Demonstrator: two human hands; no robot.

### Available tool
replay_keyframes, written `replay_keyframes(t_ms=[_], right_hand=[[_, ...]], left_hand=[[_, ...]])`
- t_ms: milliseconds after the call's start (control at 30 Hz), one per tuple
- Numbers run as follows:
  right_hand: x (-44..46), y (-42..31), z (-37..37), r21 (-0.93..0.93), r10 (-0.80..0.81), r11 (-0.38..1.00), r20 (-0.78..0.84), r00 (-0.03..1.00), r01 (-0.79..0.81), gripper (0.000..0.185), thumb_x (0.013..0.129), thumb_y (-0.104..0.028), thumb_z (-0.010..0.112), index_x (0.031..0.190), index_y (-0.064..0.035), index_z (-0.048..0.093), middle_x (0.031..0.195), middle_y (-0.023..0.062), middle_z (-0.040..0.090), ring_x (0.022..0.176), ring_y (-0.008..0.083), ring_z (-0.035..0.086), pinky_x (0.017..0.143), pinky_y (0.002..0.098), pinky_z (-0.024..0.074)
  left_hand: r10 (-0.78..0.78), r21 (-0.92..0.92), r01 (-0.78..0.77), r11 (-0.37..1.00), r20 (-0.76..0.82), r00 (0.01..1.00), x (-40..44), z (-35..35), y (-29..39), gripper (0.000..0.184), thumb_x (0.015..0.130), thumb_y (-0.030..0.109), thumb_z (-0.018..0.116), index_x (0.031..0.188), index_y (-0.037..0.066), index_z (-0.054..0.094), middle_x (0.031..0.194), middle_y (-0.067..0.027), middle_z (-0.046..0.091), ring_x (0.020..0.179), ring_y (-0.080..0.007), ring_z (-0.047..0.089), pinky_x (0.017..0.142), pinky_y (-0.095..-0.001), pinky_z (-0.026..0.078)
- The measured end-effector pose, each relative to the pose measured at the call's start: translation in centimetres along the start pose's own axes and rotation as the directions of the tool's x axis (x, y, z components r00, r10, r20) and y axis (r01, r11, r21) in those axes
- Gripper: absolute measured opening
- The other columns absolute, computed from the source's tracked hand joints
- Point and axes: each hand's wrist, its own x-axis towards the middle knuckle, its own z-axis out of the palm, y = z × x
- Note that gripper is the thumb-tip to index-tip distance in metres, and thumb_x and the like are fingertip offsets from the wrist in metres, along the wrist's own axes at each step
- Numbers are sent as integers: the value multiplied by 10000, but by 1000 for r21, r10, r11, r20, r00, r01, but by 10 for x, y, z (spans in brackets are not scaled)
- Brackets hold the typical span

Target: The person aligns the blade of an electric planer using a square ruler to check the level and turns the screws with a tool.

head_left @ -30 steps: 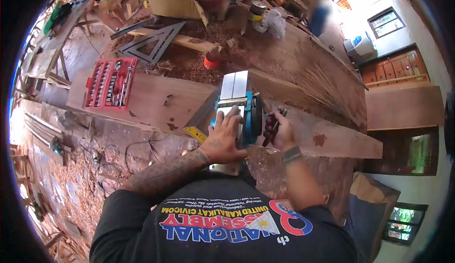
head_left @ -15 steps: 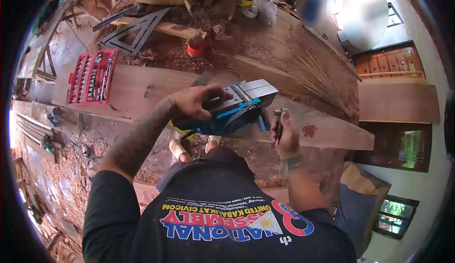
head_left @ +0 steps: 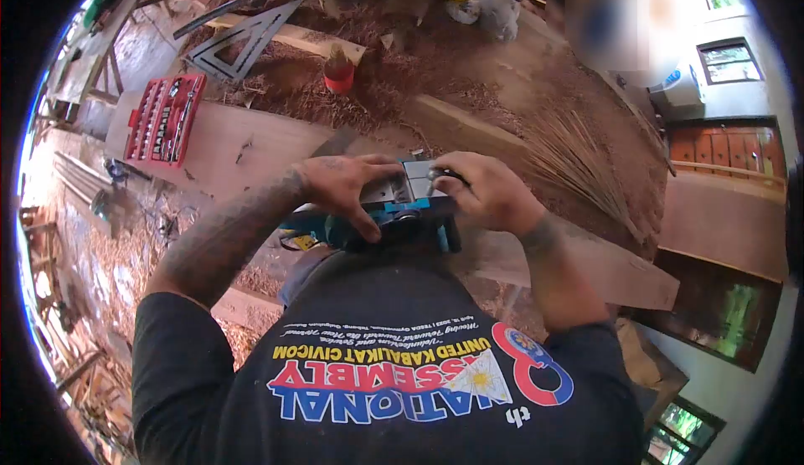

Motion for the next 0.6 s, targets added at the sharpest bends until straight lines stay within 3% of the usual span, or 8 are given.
replay_keyframes(t_ms=[67,267,467,600], right_hand=[[17,20,6,9,-61,998,92,994,61,333,1062,-221,709,1319,-10,693,1235,231,728,1176,453,682,1035,485,541],[53,51,22,128,-285,957,225,932,262,349,1053,-267,705,1317,-40,686,1235,205,706,1183,433,674,1026,510,546],[66,52,22,209,-330,940,341,880,271,344,1034,-251,717,1328,-77,687,1183,192,703,1160,428,678,1020,517,543],[70,51,18,215,-372,925,347,861,313,348,1012,-249,739,1318,-91,691,1169,184,706,1133,434,684,1002,523,545]], left_hand=[[99,84,-92,992,-73,992,7,10,-5,1334,650,634,989,1699,44,414,1745,-223,403,1579,-427,437,1311,-491,367],[79,7,-78,997,-102,992,0,7,6,1240,629,602,981,1638,51,517,1686,-217,507,1572,-427,447,1313,-537,348],[206,55,-199,978,-196,959,3,14,-7,1150,659,596,959,1601,66,565,1636,-193,572,1507,-407,515,1258,-538,401],[186,-45,-196,980,-163,969,4,9,-4,1184,623,579,986,1594,48,567,1626,-222,571,1517,-428,506,1293,-532,372]])
